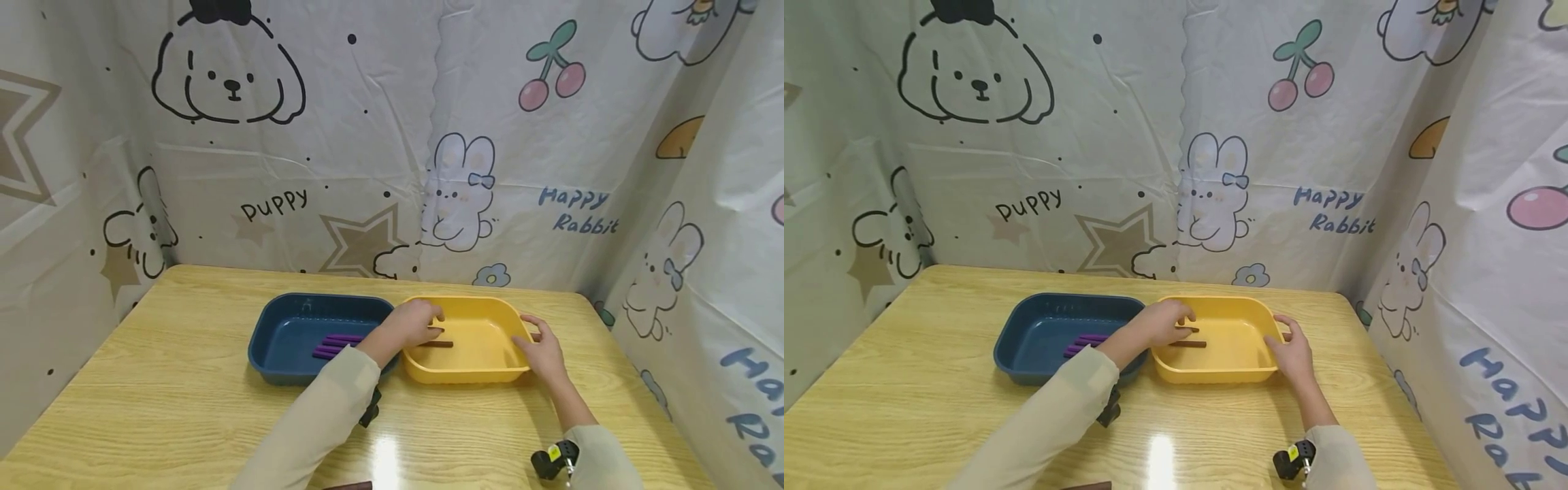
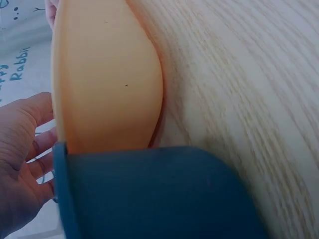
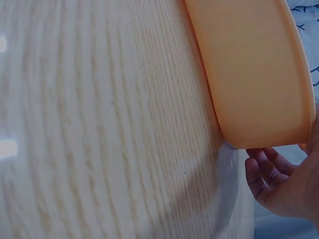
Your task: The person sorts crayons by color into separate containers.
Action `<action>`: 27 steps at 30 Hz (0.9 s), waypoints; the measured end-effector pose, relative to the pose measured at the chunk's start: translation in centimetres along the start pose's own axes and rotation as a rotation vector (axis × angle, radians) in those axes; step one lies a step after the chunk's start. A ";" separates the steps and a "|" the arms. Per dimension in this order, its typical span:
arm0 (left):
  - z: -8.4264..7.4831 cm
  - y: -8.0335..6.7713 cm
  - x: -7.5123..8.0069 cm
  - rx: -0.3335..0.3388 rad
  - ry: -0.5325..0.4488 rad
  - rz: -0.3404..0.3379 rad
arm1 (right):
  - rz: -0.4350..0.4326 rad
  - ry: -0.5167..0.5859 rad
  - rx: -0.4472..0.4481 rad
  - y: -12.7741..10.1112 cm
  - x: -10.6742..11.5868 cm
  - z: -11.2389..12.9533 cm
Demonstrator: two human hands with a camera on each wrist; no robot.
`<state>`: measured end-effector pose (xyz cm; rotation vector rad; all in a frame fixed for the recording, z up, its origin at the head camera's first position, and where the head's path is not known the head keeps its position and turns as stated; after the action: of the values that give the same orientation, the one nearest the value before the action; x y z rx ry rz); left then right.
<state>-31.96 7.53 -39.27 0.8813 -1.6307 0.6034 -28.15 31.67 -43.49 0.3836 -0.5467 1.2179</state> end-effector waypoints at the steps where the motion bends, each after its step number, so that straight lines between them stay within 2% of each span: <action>1: 0.0 -0.2 0.1 0.000 -0.009 0.006 | 0.001 -0.002 -0.002 0.0 0.0 0.0; 8: 0.5 -1.7 1.6 0.005 -0.093 0.003 | -0.005 -0.016 -0.005 -0.1 0.1 0.1; 19: 0.7 -4.3 2.9 -0.057 -0.156 -0.040 | 0.011 0.005 0.002 -0.3 0.1 0.3; 27: 1.5 -7.0 3.6 -0.035 -0.190 -0.063 | 0.014 0.000 0.009 -0.3 0.1 0.5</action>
<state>-27.56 1.44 -36.59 0.9838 -1.7708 0.4570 -27.91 31.39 -43.06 0.3884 -0.5450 1.2341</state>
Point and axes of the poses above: each hand's wrist, its own y-axis towards the middle knuckle, its own x-axis out of the back of the hand, z = x × y, the point moved 7 cm from there along y, towards the middle knuckle, and after that the axes turned 4 degrees about -z, right-handed, at the moved point
